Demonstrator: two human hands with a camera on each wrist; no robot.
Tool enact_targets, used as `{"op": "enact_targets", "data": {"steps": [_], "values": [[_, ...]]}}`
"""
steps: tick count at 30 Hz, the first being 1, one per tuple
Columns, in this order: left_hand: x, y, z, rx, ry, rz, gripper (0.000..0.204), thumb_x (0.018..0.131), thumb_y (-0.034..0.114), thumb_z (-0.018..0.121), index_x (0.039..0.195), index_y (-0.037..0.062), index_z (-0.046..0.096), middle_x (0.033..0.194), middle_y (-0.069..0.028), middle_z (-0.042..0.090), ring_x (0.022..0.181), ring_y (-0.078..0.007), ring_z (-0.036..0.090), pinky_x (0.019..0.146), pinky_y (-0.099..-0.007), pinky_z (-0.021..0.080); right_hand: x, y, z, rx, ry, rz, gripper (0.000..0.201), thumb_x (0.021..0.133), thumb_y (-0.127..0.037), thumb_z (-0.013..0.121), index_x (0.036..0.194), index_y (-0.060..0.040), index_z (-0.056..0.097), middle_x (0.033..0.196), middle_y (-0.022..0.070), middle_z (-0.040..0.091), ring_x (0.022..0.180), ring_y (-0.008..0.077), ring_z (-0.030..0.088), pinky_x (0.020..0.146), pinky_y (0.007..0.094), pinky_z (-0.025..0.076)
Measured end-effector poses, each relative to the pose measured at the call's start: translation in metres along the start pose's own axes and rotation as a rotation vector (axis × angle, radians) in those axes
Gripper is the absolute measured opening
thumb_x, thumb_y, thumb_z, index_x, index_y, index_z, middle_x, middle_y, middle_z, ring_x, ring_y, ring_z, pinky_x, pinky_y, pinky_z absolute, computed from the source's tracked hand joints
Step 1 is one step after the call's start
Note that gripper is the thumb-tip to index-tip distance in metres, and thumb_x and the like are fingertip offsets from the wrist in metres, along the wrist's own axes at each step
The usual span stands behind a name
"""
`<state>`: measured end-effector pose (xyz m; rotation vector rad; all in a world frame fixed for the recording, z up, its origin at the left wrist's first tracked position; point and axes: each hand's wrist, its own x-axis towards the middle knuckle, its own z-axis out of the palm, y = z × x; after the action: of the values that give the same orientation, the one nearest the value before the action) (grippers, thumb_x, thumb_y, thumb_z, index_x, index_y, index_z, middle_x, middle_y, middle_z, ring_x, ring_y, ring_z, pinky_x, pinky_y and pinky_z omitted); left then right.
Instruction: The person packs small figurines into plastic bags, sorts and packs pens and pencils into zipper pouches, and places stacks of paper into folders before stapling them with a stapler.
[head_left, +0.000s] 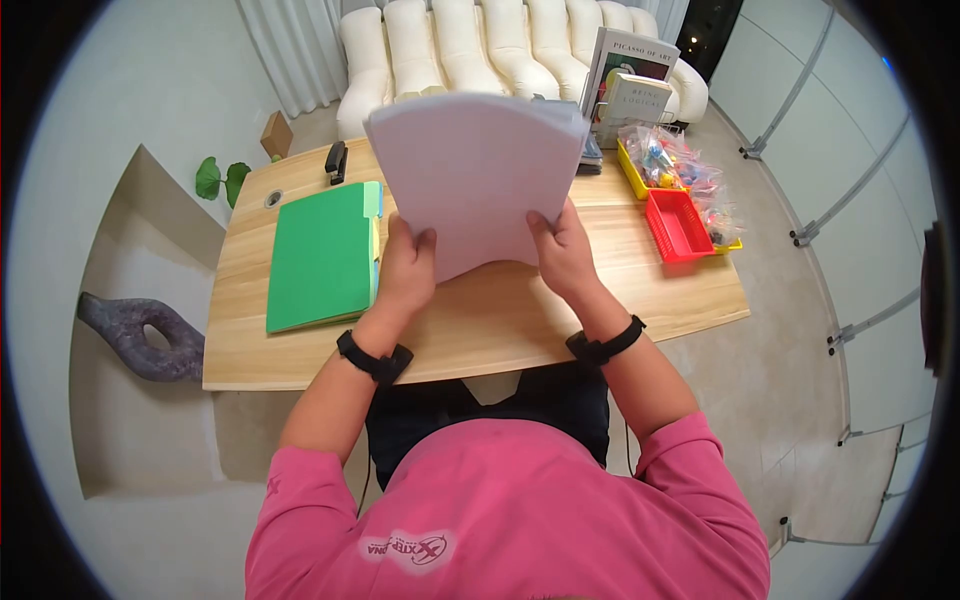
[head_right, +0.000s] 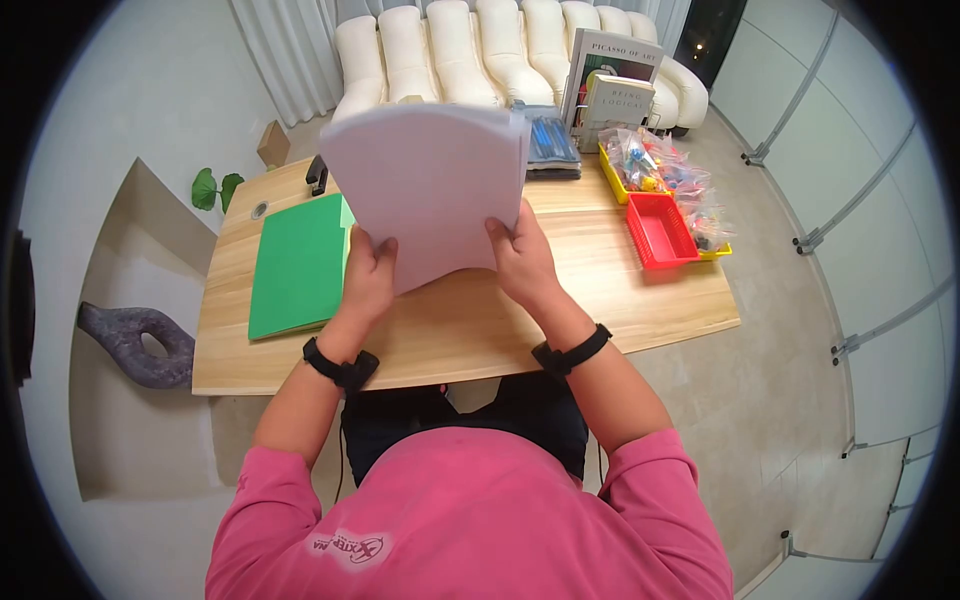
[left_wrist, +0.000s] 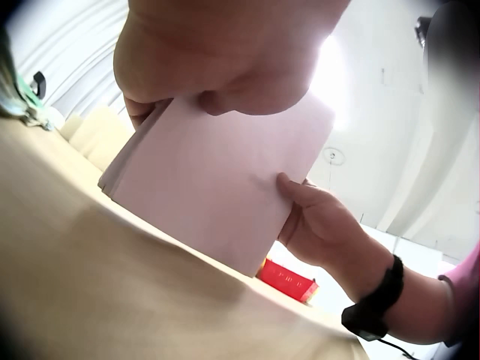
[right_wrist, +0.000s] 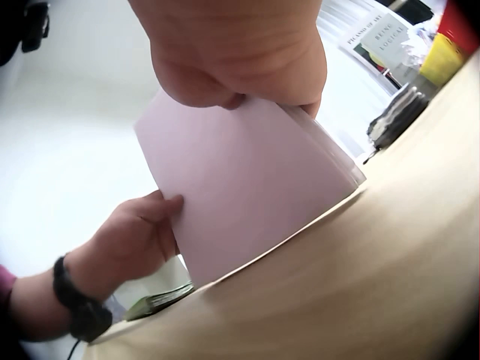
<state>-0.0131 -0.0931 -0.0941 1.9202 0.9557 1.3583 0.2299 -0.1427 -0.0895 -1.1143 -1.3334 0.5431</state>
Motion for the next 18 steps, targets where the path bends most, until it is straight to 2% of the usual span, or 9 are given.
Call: {"op": "enact_targets", "data": {"steps": [3,6,8,9,10,12,13,16,18], "values": [[0.016,0.017,-0.010,0.008,-0.011,-0.062,0.039,0.109,0.012,0.054,0.143,-0.0057,0.047,0.137,-0.0236,0.065,0.128,-0.0351,0.063,0.110,-0.0429,0.048,0.016,-0.023,-0.003,0.074,-0.001,0.021,0.037,0.110,-0.010,0.059,0.146,-0.0031,0.055,0.132,0.0130,0.070,0.125,0.0211,0.065,0.109,0.0360,0.049],[0.040,0.021,-0.017,0.075,0.045,-0.074,0.036,0.104,0.009,0.059,0.135,-0.0071,0.052,0.127,-0.0195,0.070,0.119,-0.0285,0.067,0.105,-0.0391,0.051,0.039,-0.026,-0.008,0.094,0.000,0.038,0.038,0.107,-0.011,0.062,0.143,-0.0005,0.056,0.127,0.0135,0.072,0.118,0.0210,0.067,0.103,0.0366,0.052],[0.056,0.005,-0.020,0.053,-0.104,-0.397,0.043,0.099,0.008,0.062,0.138,-0.0080,0.051,0.125,-0.0204,0.071,0.113,-0.0275,0.069,0.099,-0.0388,0.054,0.055,-0.007,-0.013,0.046,-0.090,0.300,0.042,0.103,-0.010,0.065,0.141,0.0034,0.056,0.126,0.0160,0.072,0.114,0.0224,0.069,0.100,0.0367,0.054],[0.062,-0.015,-0.014,-0.064,-0.133,-0.525,0.042,0.094,0.005,0.062,0.133,-0.0100,0.057,0.115,-0.0201,0.074,0.098,-0.0263,0.073,0.085,-0.0395,0.059,0.059,0.000,-0.011,0.057,-0.109,0.417,0.044,0.098,-0.010,0.068,0.136,0.0087,0.059,0.118,0.0181,0.074,0.105,0.0253,0.072,0.094,0.0390,0.057],[0.063,-0.020,-0.012,-0.064,-0.129,-0.522,0.042,0.094,0.005,0.062,0.133,-0.0100,0.057,0.115,-0.0201,0.074,0.098,-0.0263,0.073,0.085,-0.0395,0.059,0.061,0.007,-0.010,0.057,-0.111,0.413,0.044,0.098,-0.010,0.068,0.136,0.0087,0.059,0.118,0.0181,0.074,0.105,0.0253,0.072,0.094,0.0390,0.057],[0.064,-0.030,-0.007,-0.050,-0.366,-0.776,0.034,0.091,0.004,0.063,0.121,-0.0120,0.066,0.102,-0.0191,0.076,0.081,-0.0263,0.074,0.070,-0.0412,0.059,0.065,0.022,-0.008,-0.126,-0.262,0.771,0.041,0.095,-0.011,0.070,0.128,0.0112,0.064,0.112,0.0204,0.076,0.100,0.0297,0.074,0.090,0.0427,0.058],[0.061,-0.042,0.001,0.100,-0.319,-0.798,0.028,0.089,0.006,0.064,0.108,-0.0135,0.070,0.090,-0.0197,0.075,0.069,-0.0274,0.071,0.059,-0.0440,0.056,0.064,0.037,-0.005,-0.126,-0.262,0.762,0.041,0.095,-0.011,0.070,0.128,0.0112,0.064,0.112,0.0204,0.076,0.100,0.0297,0.074,0.090,0.0427,0.058],[0.058,-0.064,0.012,0.244,-0.347,-0.734,0.029,0.089,0.007,0.063,0.106,-0.0150,0.071,0.085,-0.0211,0.073,0.067,-0.0271,0.070,0.057,-0.0439,0.054,0.060,0.066,0.003,-0.300,-0.293,0.749,0.038,0.093,-0.014,0.072,0.123,0.0097,0.069,0.109,0.0205,0.076,0.099,0.0283,0.073,0.088,0.0430,0.058],[0.061,-0.071,0.016,0.342,-0.384,-0.759,0.032,0.089,0.008,0.061,0.109,-0.0153,0.072,0.090,-0.0272,0.076,0.076,-0.0354,0.075,0.066,-0.0462,0.058,0.063,0.065,0.008,-0.471,-0.315,0.616,0.044,0.090,-0.012,0.069,0.126,0.0122,0.067,0.112,0.0270,0.075,0.103,0.0367,0.074,0.090,0.0446,0.057]]}}
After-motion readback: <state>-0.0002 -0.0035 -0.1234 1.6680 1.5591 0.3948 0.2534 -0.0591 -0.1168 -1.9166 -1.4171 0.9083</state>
